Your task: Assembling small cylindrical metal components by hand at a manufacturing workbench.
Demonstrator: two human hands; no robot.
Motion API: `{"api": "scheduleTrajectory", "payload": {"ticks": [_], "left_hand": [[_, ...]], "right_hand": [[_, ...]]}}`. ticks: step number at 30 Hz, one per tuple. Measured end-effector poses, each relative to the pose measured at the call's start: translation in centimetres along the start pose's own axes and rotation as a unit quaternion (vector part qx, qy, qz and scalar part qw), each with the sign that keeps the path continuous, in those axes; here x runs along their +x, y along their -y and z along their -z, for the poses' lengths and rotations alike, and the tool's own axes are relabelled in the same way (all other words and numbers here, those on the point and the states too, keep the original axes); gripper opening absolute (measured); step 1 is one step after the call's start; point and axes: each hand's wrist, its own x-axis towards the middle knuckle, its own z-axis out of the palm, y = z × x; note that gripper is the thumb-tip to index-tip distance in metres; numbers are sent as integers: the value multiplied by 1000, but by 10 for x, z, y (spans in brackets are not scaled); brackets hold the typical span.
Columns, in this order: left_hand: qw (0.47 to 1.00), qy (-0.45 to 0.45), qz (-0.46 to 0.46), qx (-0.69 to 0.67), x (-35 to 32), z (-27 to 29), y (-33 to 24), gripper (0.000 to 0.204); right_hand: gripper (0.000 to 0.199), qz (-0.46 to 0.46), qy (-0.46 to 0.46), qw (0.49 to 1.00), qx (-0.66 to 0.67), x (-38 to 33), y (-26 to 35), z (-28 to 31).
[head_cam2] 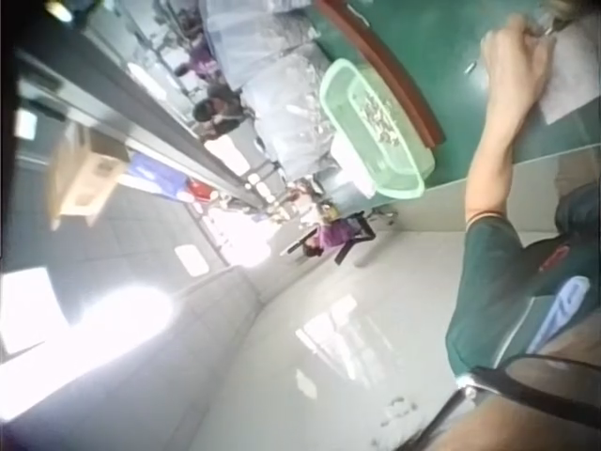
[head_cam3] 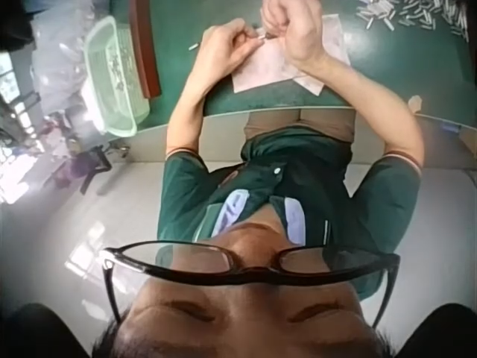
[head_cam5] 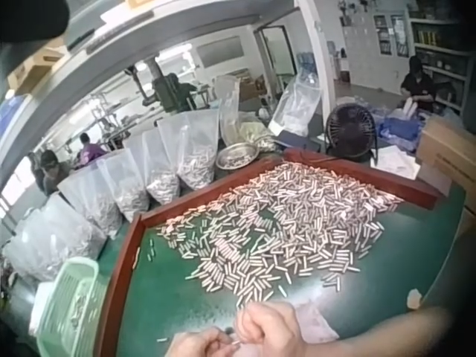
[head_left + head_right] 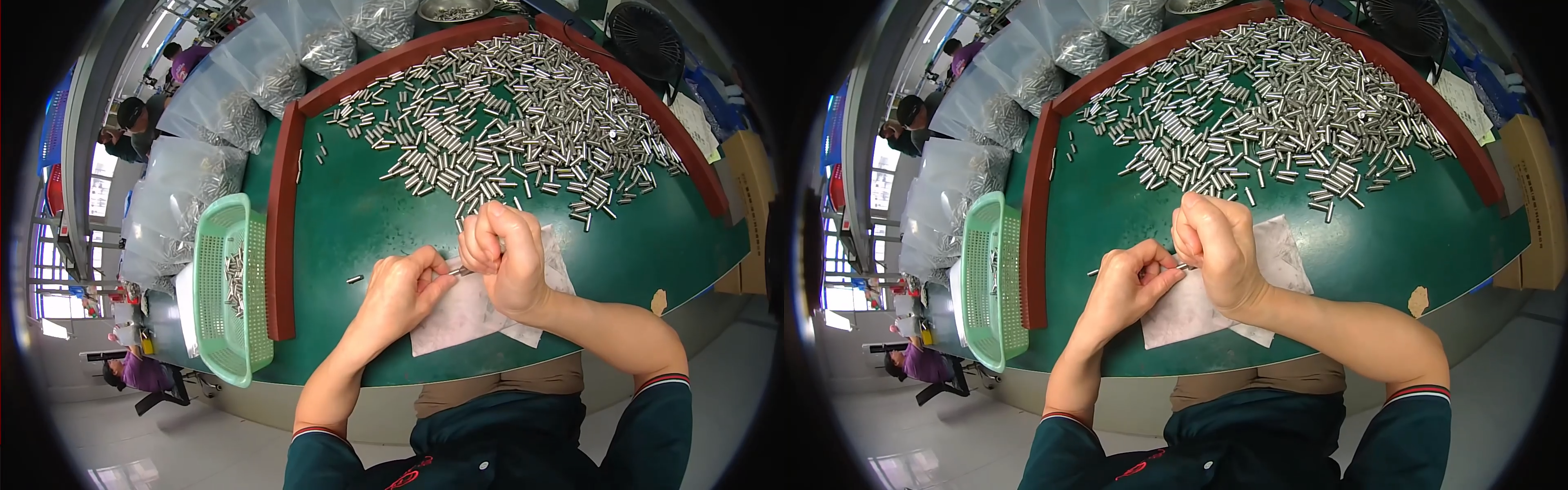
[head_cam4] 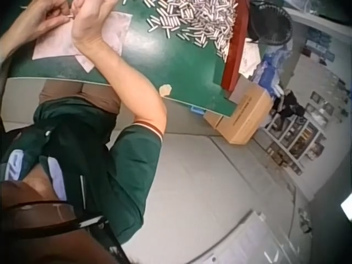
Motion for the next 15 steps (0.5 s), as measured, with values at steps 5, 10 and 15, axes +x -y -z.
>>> {"api": "scheduleTrajectory", "payload": {"ticks": [5, 10, 15], "left_hand": [[1000, 0, 5, -4, 0, 0, 0, 13], [1000, -8, 5, 3, 0, -1, 0, 13], [1000, -12, 15, -15, 0, -2, 0, 14]], "right_hand": [[38, -7, 12, 1000, 9, 0, 1, 2], [38, -10, 7, 1000, 10, 1, 1, 1], [38, -3, 9, 1000, 7, 0, 0, 1]]}}
